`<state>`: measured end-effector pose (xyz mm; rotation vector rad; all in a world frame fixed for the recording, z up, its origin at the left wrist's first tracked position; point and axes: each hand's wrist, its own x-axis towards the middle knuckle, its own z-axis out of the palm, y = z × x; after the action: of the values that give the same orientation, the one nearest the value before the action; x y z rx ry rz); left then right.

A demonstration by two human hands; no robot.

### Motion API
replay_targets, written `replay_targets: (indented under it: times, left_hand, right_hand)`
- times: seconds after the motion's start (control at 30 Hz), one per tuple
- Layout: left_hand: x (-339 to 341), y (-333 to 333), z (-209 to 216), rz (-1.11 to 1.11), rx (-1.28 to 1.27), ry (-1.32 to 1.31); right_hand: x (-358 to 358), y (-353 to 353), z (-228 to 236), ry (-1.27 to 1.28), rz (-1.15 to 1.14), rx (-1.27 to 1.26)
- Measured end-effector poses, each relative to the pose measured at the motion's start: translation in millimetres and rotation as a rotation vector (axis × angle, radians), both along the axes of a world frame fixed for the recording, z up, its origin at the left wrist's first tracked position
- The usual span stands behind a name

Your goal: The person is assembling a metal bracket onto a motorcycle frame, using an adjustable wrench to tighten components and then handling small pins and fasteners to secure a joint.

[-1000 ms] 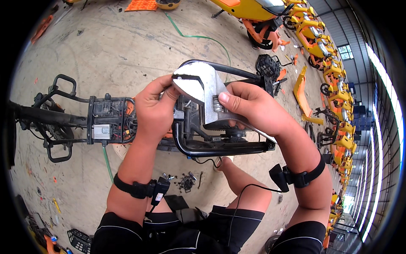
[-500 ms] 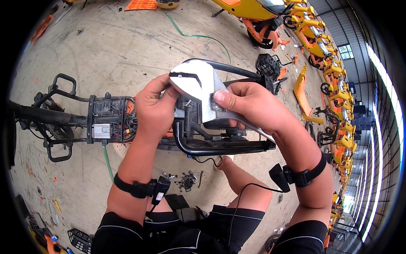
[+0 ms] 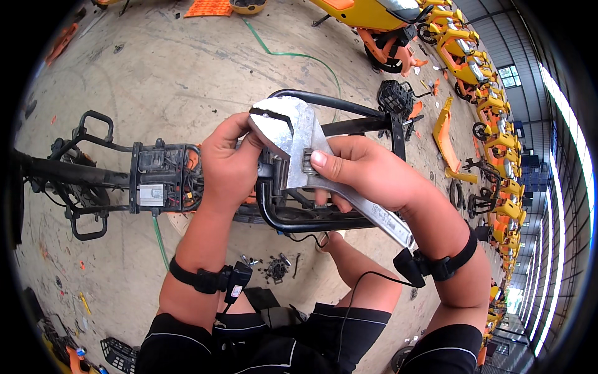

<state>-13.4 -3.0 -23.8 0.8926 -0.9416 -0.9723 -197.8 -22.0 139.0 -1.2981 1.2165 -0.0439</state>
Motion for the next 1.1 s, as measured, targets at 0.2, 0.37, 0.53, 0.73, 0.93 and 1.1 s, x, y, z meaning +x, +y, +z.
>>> replay_targets:
  times: [0.2, 0.37, 0.53, 0.73, 0.93, 1.1]
  left_hand:
    - [-0.9, 1.3, 3.7, -0.006, 0.012, 0.063]
    - [-1.9, 0.7, 0.5, -0.020, -0.006, 0.106]
    - [-0.1, 0.5, -2.2, -0.014, -0.031, -0.020]
    - [2.1, 2.5, 2.5, -0.067, 0.001, 0.052]
    - [2.8, 1.9, 6.9, -0.086, 0.014, 0.085]
    - [0.8, -0.8, 9.5, -0.065, 0.009, 0.048]
  right_hand:
    - [-5.8, -5.6, -5.4, 0.073, -0.088, -0.010]
    - [-1.7, -5.6, 1.5, 0.128, -0.095, -0.013]
    - [8.5, 3.7, 11.6, 0.142, -0.029, -0.003]
    - [12.3, 10.7, 10.6, 0.088, -0.061, -0.006]
    - [14.9, 20.7, 5.9, 0.105, -0.176, -0.020]
    - [23.2, 31.9, 6.3, 0.038, -0.281, 0.011]
